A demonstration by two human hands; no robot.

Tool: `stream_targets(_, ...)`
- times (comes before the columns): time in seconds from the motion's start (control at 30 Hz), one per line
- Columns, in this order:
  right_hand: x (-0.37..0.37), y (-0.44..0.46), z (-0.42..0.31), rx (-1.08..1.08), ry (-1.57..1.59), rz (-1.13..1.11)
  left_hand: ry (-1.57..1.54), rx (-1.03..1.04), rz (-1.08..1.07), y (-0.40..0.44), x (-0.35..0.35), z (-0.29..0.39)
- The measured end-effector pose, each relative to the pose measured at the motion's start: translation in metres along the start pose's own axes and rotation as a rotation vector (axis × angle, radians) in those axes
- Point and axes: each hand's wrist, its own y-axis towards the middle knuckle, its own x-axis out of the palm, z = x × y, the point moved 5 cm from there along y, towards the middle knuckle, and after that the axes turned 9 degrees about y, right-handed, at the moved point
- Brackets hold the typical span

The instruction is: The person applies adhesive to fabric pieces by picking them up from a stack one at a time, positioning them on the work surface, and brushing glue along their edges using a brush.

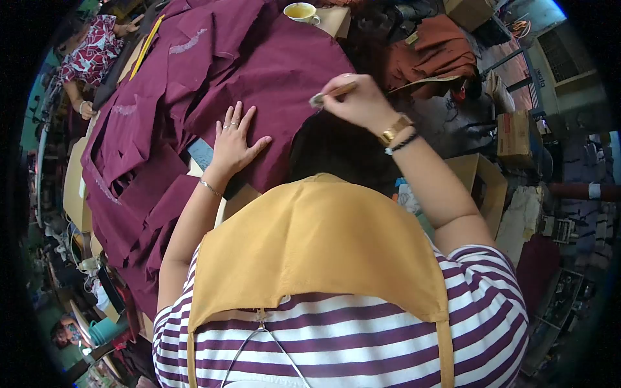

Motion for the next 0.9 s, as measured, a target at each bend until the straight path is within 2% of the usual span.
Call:
stream_targets(0.03, 0.014, -0.001, 0.006, 0.03, 0.069, -0.062, 0.005, 0.006, 0.01, -0.002, 0.0, 0.002)
stream_targets(0.07, 0.022, -0.005, 0.012, 0.046, -0.013, -0.119, 0.012, 0.011, 0.023, -0.003, 0.0, 0.003)
stream_targets(0.13, 0.0, -0.008, 0.02, 0.096, -0.018, -0.065, 0.015, 0.03, 0.043, 0.0, -0.003, 0.004)
stream_targets(0.17, -0.013, -0.011, 0.035, 0.248, -0.069, -0.131, 0.008, 0.04, 0.046, 0.001, -0.003, 0.004)
stream_targets(0.2, -0.023, -0.015, 0.05, 0.258, -0.17, -0.143, 0.004, 0.053, 0.046, 0.002, -0.003, 0.004)
stream_targets(0.27, -0.026, -0.008, 0.02, 0.166, -0.148, -0.064, 0.014, 0.062, 0.058, 0.009, 0.0, 0.003)
stream_targets(0.37, 0.012, 0.004, -0.012, -0.069, 0.021, -0.075, 0.005, 0.078, 0.055, 0.021, 0.002, 0.005)
stream_targets(0.4, 0.025, 0.001, -0.003, 0.049, 0.084, -0.129, 0.001, 0.082, 0.053, 0.024, 0.001, 0.006)
stream_targets(0.47, 0.022, -0.005, 0.013, 0.056, 0.091, -0.143, -0.037, 0.089, 0.024, 0.027, 0.004, 0.006)
stream_targets(0.53, -0.01, -0.006, 0.031, 0.2, 0.001, -0.132, -0.146, 0.097, 0.006, 0.034, 0.008, 0.006)
stream_targets(0.57, -0.022, -0.007, 0.037, 0.215, -0.156, -0.145, -0.232, 0.107, -0.005, 0.036, 0.011, 0.006)
stream_targets(0.6, -0.032, -0.009, 0.041, 0.259, -0.152, -0.106, -0.317, 0.12, -0.018, 0.037, 0.014, 0.005)
stream_targets(0.67, -0.026, 0.003, 0.0, 0.061, -0.161, -0.055, -0.32, 0.115, -0.074, 0.044, 0.009, 0.007)
stream_targets(0.73, 0.002, 0.009, -0.021, -0.048, 0.088, -0.081, -0.297, 0.131, -0.102, 0.05, 0.006, 0.011)
stream_targets(0.8, 0.031, 0.004, -0.002, 0.02, 0.162, -0.171, -0.25, 0.168, -0.093, 0.059, 0.005, 0.015)
stream_targets(0.9, 0.006, -0.003, 0.014, 0.012, 0.011, -0.168, -0.19, 0.214, -0.076, 0.065, 0.003, 0.015)
